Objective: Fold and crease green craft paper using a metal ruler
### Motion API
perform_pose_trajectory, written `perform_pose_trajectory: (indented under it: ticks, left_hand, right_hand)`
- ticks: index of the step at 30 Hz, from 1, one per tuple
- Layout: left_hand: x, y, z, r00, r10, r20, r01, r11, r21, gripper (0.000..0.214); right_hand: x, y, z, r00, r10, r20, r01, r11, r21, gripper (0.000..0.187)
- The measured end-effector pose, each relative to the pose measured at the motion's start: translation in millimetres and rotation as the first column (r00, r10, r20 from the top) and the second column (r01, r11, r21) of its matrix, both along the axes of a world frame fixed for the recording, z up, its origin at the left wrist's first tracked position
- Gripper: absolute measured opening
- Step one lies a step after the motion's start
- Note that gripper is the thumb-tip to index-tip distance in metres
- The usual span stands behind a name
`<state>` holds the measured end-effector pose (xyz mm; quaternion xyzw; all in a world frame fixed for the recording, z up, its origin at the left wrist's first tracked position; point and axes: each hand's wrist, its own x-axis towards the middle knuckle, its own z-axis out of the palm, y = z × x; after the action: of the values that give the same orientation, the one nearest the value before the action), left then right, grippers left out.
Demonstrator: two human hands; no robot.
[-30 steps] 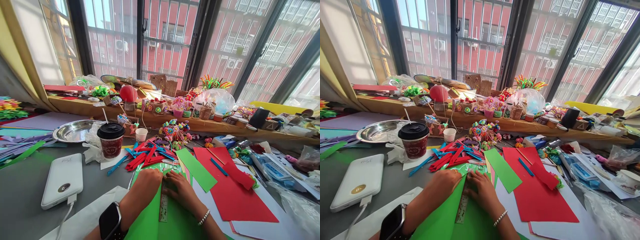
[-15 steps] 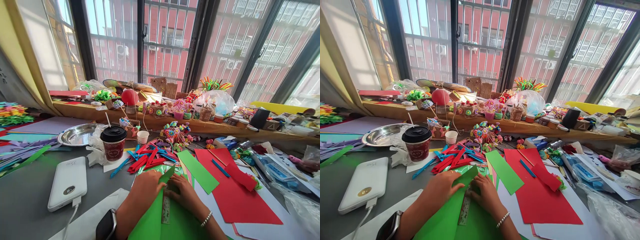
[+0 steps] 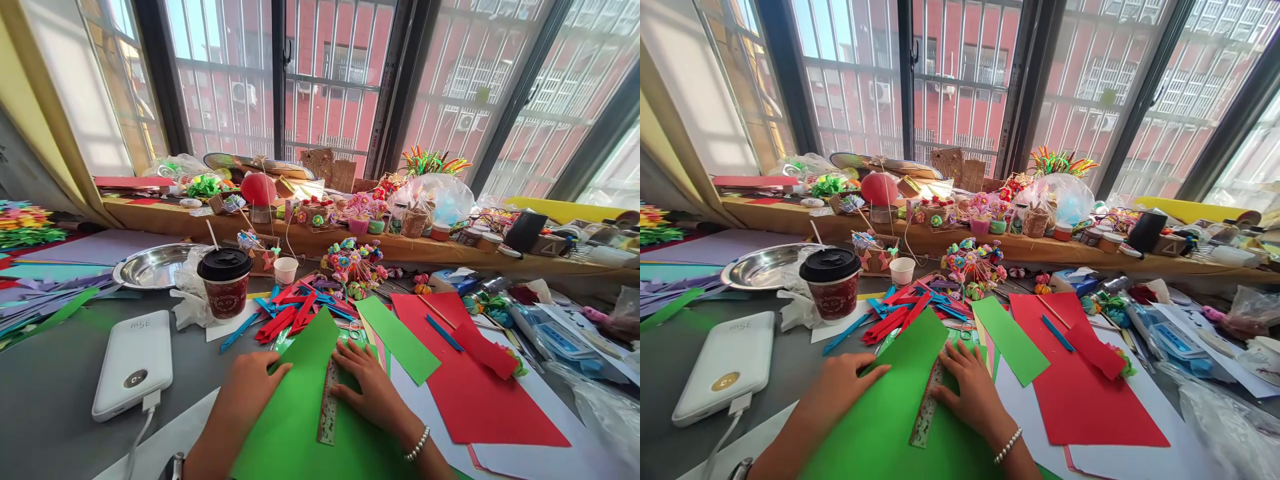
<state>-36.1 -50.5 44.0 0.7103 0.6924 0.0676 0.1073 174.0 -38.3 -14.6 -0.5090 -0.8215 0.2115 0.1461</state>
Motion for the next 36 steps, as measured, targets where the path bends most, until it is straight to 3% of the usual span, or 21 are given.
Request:
perform_pose_trajectory:
  ticks: [8, 15, 25, 36]
  left_hand:
    - [-0.4, 17.4, 5.6, 1.0, 0.002, 0.0, -0.002, 1.0, 0.008, 0.025]
    - [-3.4, 23.4, -6.6, 1.0, 0.026, 0.005, -0.026, 1.0, -0.018, 0.025]
    - [-0.9, 20.0, -6.3, 1.0, 0.003, 0.021, -0.003, 1.0, -0.019, 0.024]
    - [-6.6, 22.3, -0.2, 0.999, -0.037, 0.025, 0.038, 0.997, -0.067, 0.026]
  right_hand:
    - [-6.9, -12.4, 7.2, 0.994, 0.082, 0.079, -0.079, 0.996, -0.044, 0.065]
    - [-13.4, -21.7, 15.5, 0.98, 0.105, 0.167, -0.087, 0.99, -0.11, 0.069]
    - [-21.8, -28.6, 20.4, 0.971, 0.049, 0.233, -0.021, 0.992, -0.122, 0.069]
    - [-22.6, -29.7, 9.9, 0.986, 0.011, 0.164, 0.008, 0.994, -0.113, 0.066]
